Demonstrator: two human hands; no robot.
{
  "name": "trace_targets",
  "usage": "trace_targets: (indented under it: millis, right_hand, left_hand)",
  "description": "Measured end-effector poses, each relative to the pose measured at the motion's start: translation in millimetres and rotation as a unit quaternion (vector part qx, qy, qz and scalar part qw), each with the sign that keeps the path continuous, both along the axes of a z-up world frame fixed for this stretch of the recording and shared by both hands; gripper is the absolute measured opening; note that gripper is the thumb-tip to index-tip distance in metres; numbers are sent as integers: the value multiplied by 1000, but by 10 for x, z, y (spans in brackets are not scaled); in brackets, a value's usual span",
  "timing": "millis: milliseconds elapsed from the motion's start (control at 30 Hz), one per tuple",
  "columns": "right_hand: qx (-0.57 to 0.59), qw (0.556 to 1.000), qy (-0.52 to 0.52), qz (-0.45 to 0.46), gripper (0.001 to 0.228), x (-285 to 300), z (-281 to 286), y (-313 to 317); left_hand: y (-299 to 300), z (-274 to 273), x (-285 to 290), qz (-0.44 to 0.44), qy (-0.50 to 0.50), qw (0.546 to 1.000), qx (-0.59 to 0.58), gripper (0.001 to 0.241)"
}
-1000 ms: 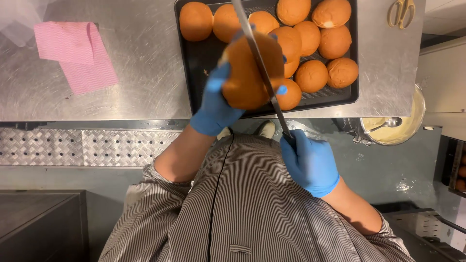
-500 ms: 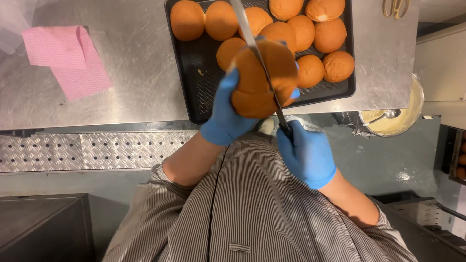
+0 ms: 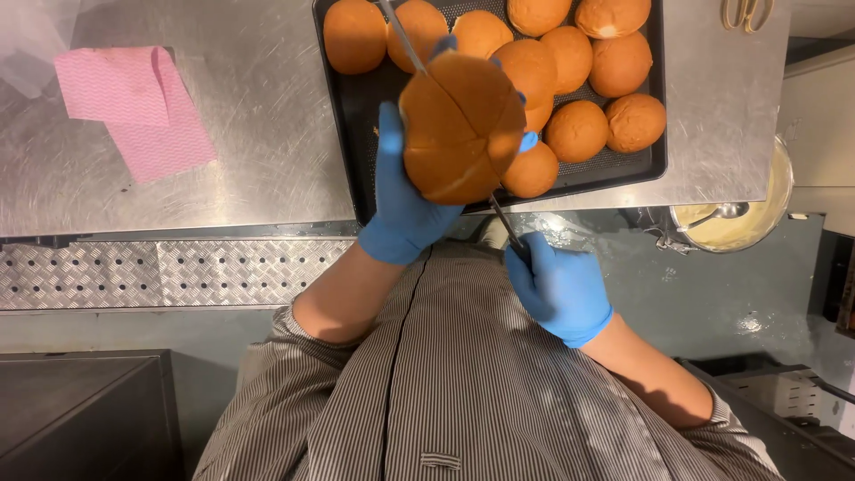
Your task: Slicing baked bread buns into quarters on a metal workbench in a bakery kitchen.
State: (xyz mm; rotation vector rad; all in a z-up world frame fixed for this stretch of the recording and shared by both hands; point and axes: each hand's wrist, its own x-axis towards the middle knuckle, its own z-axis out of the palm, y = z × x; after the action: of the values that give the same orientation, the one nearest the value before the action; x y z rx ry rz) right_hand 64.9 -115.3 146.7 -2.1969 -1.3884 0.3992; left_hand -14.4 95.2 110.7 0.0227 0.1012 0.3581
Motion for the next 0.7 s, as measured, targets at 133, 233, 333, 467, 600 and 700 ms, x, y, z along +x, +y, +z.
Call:
trace_targets:
  millis: [133,233,333,467,600,700]
  right_hand:
    - [-4,1000,-18,19,15,88,-44,58]
    - [-71,959,274,-25,16,203,-99,83]
    - [-72,966,245,39,18,235,15,15]
    - [-64,944,318,-67,25,411,21,-175]
    - [32,758,615,-214,35,669,-205,-449]
    - [113,720,653,-209,37,724,-260,-657]
  left_hand:
    - [33,-261,-91,44,41,998,17,76]
    - [236,-357,-156,104,195,953,207,58]
    - [333,-615,-272,154,251,936,190,54]
    - [543,-1230,-495,148,350,898,223,59]
    - [679,-2464,-728,-38,484,785,385,62]
    - [939,-2825,-629,137,468,571,660,68]
